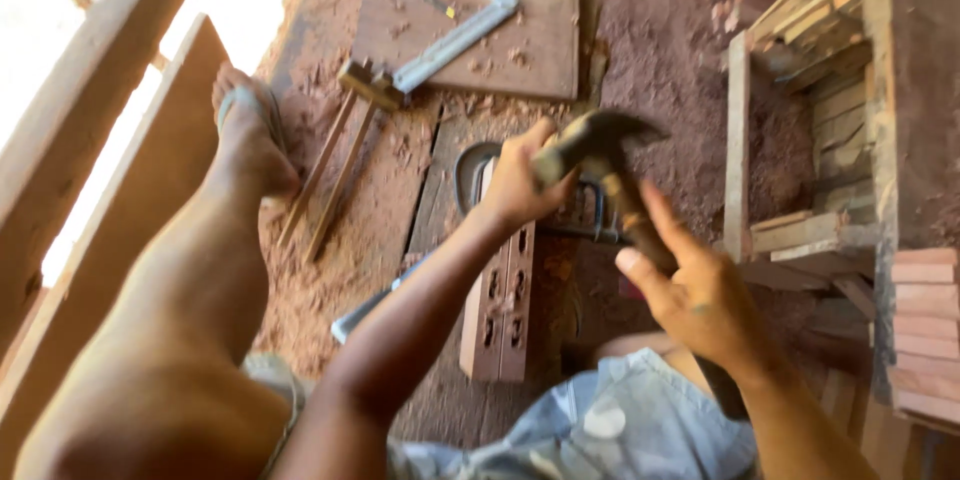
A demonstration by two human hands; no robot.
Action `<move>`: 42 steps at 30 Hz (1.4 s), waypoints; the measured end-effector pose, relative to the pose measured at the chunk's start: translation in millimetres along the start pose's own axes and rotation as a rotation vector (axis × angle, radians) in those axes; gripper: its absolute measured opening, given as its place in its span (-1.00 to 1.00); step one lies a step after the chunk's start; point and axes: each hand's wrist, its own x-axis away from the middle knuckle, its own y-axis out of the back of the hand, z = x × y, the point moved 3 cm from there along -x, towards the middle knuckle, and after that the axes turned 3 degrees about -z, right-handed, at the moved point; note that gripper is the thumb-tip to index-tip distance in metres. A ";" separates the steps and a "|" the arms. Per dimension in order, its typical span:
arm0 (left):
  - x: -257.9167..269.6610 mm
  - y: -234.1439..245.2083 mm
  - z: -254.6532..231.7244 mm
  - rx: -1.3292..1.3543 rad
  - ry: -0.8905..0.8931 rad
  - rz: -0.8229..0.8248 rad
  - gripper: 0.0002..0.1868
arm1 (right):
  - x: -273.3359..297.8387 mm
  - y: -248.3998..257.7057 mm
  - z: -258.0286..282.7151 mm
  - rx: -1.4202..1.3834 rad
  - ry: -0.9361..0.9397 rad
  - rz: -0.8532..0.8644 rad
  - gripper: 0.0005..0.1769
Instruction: The person uses a chisel and hammer to carve mortise patterns into a wooden block.
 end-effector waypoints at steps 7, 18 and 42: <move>-19.1 6.7 -33.8 0.310 0.069 0.200 -0.74 | 24.4 -8.9 -51.7 -0.672 -0.303 -0.097 -0.11; -124.6 -20.2 83.2 0.046 0.698 -0.025 -0.75 | 21.4 -39.1 -110.5 -1.619 -0.784 0.107 -0.24; -44.8 -30.0 48.3 -0.187 0.351 -0.232 -0.82 | 39.7 -58.2 -138.6 -1.903 -0.985 0.076 -0.68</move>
